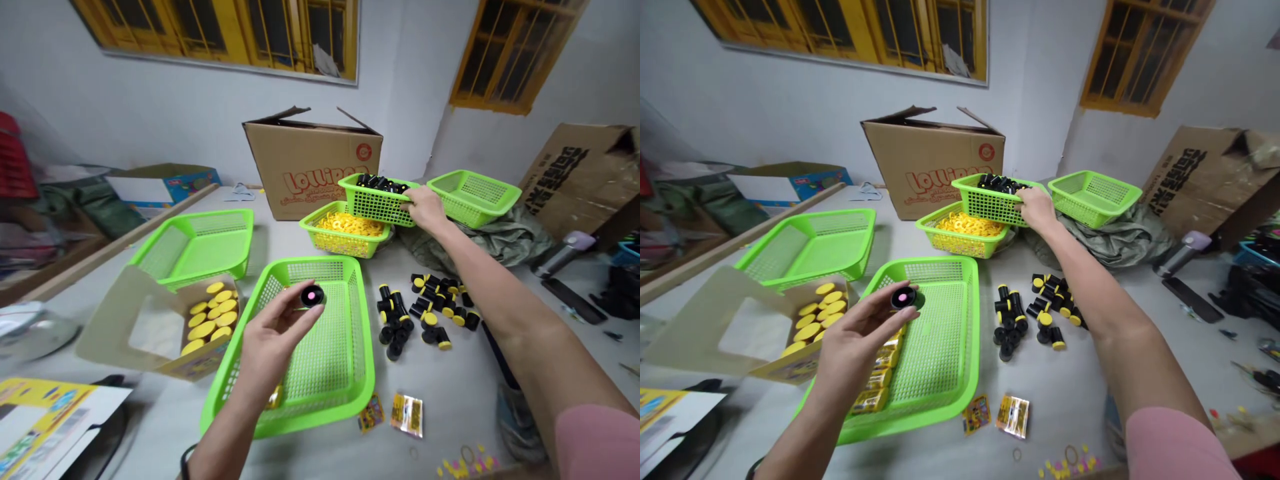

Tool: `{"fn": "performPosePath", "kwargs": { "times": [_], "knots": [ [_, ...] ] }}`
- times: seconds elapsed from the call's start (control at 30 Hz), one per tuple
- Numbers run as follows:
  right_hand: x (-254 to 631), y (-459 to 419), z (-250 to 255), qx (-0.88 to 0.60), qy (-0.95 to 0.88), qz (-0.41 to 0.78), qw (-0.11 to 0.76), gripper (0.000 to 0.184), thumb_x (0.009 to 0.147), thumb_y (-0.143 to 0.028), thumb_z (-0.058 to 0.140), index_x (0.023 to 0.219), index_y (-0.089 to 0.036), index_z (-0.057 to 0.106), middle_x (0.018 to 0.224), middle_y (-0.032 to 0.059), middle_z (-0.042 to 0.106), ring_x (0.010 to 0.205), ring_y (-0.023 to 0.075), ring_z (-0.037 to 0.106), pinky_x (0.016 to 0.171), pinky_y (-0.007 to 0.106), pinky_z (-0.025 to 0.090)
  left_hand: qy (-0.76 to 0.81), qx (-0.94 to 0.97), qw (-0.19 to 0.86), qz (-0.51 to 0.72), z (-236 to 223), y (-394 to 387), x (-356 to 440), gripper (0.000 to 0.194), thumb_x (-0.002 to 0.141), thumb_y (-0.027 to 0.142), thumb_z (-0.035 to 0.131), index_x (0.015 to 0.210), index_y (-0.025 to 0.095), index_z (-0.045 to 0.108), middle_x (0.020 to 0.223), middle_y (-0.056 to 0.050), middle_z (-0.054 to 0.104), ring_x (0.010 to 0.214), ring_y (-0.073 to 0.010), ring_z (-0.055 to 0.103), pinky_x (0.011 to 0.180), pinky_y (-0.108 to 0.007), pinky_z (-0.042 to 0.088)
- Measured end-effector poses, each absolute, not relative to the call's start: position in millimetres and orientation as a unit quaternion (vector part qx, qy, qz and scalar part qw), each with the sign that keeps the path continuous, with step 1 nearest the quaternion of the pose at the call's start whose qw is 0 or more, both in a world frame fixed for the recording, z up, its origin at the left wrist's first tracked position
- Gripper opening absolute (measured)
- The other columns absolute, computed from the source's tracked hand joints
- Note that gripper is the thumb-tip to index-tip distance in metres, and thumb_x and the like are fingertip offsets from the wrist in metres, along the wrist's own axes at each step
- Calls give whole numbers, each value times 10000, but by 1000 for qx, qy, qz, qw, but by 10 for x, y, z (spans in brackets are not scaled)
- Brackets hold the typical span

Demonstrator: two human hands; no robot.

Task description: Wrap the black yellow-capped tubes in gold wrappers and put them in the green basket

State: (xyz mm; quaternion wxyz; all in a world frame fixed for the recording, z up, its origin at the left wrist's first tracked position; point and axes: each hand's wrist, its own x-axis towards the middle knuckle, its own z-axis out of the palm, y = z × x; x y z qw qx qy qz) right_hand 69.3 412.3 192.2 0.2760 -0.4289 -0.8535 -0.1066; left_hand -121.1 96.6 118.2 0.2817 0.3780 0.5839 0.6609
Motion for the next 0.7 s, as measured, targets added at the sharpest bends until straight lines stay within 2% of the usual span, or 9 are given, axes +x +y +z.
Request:
{"fn": "performPosePath", "kwargs": {
  "times": [0.13, 0.23, 0.33, 0.47, 0.7],
  "knots": [
    [801, 4084, 1855, -409, -863, -128, 268, 195, 806, -214, 596, 940, -183, 733, 941, 104, 720, 927, 276, 582, 779, 372, 444, 587, 368, 275, 666, 1189, 1022, -1211, 496, 630, 413, 849, 1077, 226, 744, 966, -39, 732, 863, -184, 670, 835, -309, 574],
    [817, 4023, 1803, -374, -878, -131, 270, 208, 810, -205, 577, 944, -178, 733, 952, 114, 727, 938, 286, 587, 786, 383, 442, 582, 348, 282, 679, 1193, 1085, -1188, 546, 639, 423, 837, 1130, 214, 720, 896, -20, 706, 756, -161, 662, 771, -319, 585],
    [775, 3989, 1778, -352, -882, -123, 289, 218, 817, -209, 568, 955, -181, 734, 958, 113, 733, 945, 294, 597, 795, 397, 451, 565, 349, 302, 684, 1200, 1134, -1155, 480, 615, 379, 854, 1038, 190, 728, 848, -11, 691, 705, -146, 652, 737, -314, 583],
    [636, 3987, 1786, -329, -884, -123, 308, 211, 820, -226, 572, 952, -190, 732, 928, 103, 734, 925, 291, 598, 788, 405, 461, 540, 366, 318, 688, 1177, 1150, -1129, 355, 607, 290, 859, 909, 184, 705, 933, -38, 719, 852, -176, 669, 793, -305, 571],
    [410, 3864, 1763, -305, -893, -108, 312, 191, 833, -221, 557, 919, -172, 721, 931, 117, 729, 926, 293, 603, 801, 425, 475, 503, 394, 329, 695, 1060, 1083, -1157, 393, 642, 211, 836, 1008, 199, 692, 1053, -70, 734, 984, -194, 664, 895, -315, 527]
  ]
}}
